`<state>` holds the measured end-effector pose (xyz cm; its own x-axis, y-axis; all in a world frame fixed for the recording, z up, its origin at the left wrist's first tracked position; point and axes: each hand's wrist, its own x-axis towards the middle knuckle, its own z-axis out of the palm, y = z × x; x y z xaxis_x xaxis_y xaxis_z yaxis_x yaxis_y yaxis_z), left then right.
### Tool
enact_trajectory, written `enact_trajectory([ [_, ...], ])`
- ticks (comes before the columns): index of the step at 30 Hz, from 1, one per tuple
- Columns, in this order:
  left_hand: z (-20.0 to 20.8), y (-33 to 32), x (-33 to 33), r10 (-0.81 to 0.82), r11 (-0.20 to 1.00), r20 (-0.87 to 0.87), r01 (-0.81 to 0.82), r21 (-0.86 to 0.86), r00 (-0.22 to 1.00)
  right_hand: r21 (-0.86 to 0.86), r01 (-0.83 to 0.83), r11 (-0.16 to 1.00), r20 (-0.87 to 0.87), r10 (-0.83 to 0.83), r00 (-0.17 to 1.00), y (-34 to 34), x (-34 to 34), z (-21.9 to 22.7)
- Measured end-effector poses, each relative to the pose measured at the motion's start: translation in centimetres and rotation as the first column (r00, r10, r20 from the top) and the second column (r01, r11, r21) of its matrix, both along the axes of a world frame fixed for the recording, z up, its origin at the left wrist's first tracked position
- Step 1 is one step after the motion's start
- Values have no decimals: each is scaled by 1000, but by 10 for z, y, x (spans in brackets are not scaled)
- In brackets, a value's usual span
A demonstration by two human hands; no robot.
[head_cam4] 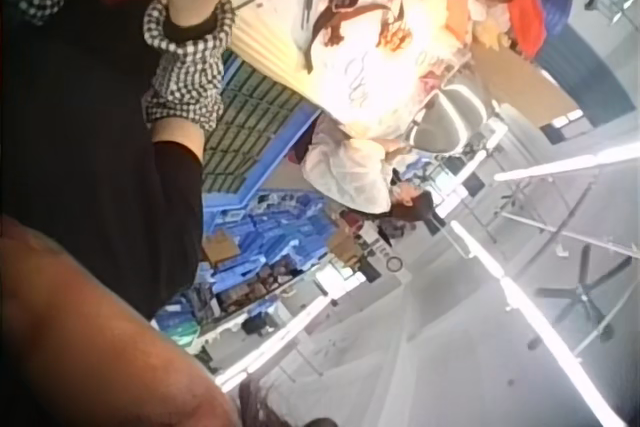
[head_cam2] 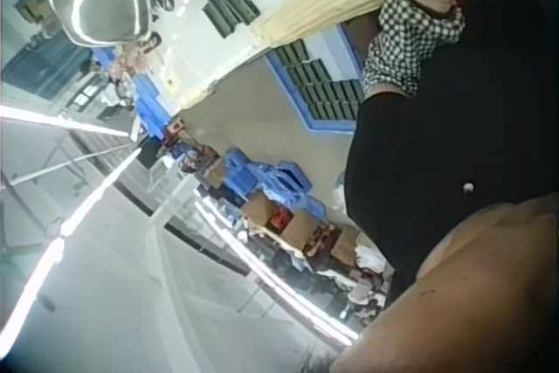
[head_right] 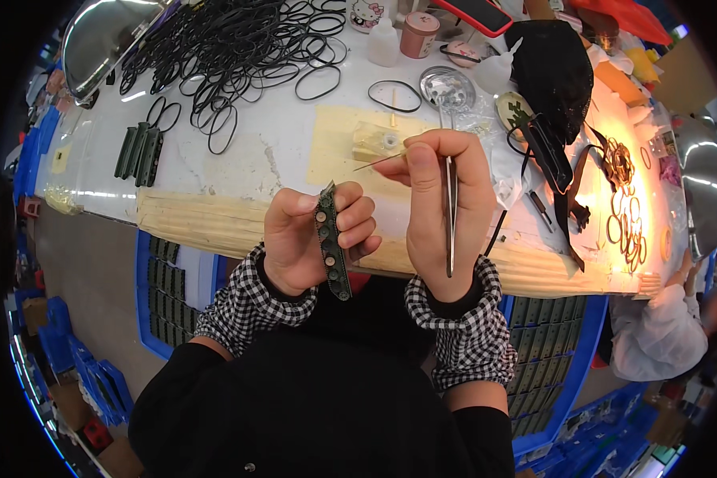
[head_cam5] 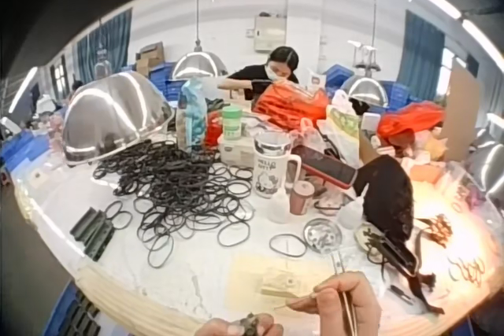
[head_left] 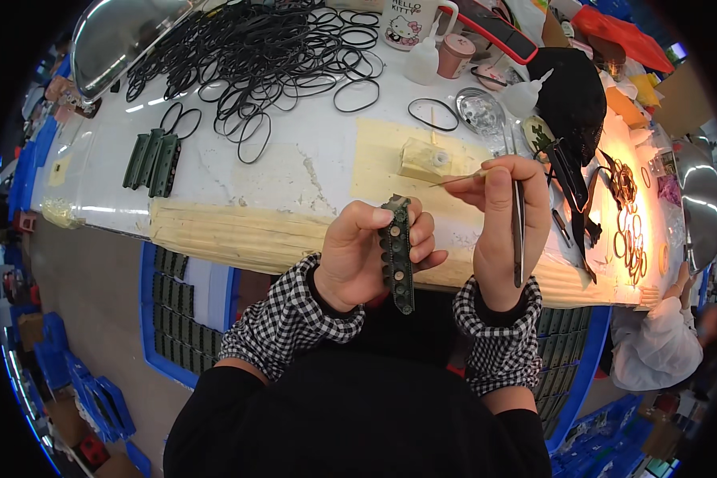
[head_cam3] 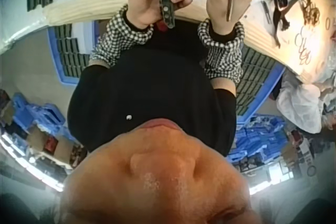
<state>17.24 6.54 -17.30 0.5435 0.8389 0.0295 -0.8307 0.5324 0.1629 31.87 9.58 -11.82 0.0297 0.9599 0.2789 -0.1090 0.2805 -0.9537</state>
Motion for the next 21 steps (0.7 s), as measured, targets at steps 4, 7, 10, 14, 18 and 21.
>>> enact_trajectory([
  [4, 0, 8, -1, 5, 1000, -17, -6, -22, 1000, 466, 199, 862, 412, -410, 814, 30, 14, -10],
  [7, -4, 11, -2, 16, 1000, 2, -16, -26, 1000, 574, 24, 819, 589, -433, 682, 43, 14, -18],
  [10, -6, 13, -3, 16, 1000, 8, -16, -24, 1000, 567, 62, 821, 578, -451, 680, 36, 11, -18],
  [14, -5, 13, -2, 17, 1000, -5, -17, -19, 1000, 489, 32, 872, 397, -255, 881, 18, 13, -7],
  [18, 7, 10, -1, 24, 998, -122, -31, -54, 992, 10, -197, 980, 97, 195, 976, 0, 0, -1],
  [21, 0, 9, -1, 27, 999, -105, -30, -28, 994, -63, -229, 971, 21, 231, 973, -2, -3, 2],
])
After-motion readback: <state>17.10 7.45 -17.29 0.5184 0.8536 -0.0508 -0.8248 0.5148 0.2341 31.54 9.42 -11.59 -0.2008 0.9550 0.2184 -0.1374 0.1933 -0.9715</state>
